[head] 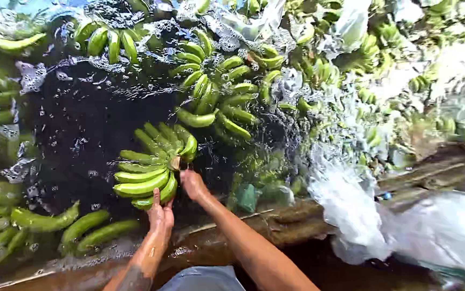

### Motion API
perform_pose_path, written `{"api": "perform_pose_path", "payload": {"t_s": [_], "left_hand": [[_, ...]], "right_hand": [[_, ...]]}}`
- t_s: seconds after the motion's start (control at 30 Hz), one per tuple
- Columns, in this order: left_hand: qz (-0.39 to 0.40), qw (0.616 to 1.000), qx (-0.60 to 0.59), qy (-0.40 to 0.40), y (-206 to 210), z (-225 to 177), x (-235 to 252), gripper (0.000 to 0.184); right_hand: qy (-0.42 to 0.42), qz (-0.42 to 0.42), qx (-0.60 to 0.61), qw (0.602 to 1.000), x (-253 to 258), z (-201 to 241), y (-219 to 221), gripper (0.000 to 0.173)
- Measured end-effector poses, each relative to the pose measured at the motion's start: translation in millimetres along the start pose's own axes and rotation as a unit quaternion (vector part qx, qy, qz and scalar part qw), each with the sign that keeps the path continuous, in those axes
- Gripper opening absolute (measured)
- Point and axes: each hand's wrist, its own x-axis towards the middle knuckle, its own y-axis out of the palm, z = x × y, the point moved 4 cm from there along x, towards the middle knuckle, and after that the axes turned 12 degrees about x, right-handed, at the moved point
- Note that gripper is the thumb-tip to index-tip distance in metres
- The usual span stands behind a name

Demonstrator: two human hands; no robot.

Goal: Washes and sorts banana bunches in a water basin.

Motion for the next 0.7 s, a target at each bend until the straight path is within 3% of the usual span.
{"api": "perform_pose_path", "payload": {"t_s": [0.07,0.17,0.23,0.33,0.4,0.47,0.5,0.53,0.6,0.7], "left_hand": [[0.021,1.000,0.016,-0.016,-4,-7,6,0.050],[0.041,0.998,0.011,-0.056,2,-24,-10,0.052],[0.023,0.996,-0.007,-0.085,12,-37,-24,0.054],[0.008,0.994,-0.026,-0.110,15,-39,-30,0.056],[0.023,0.995,-0.008,-0.092,1,-29,-17,0.054],[0.040,0.997,0.027,-0.057,-24,-24,1,0.049],[0.045,0.997,0.045,-0.040,-37,-27,12,0.047],[0.042,0.997,0.066,-0.025,-49,-34,22,0.045],[0.023,0.992,0.122,-0.006,-73,-58,36,0.048],[-0.032,0.974,0.218,0.049,-90,-117,59,0.059]], "right_hand": [[-0.036,0.046,0.056,0.997,-28,1,0,0.039],[-0.013,-0.062,-0.083,0.995,-11,11,-38,0.044],[-0.022,-0.108,-0.165,0.980,17,18,-41,0.046],[-0.056,-0.116,-0.084,0.988,32,10,-15,0.043],[-0.039,-0.005,0.097,0.994,23,-11,0,0.037],[0.023,0.178,0.272,0.945,-8,-35,-4,0.029],[0.055,0.244,0.319,0.914,-24,-43,-14,0.029],[0.075,0.260,0.339,0.901,-34,-50,-30,0.030],[0.066,0.169,0.310,0.933,-29,-59,-72,0.030],[-0.021,-0.031,0.160,0.986,18,-48,-133,0.027]]}}
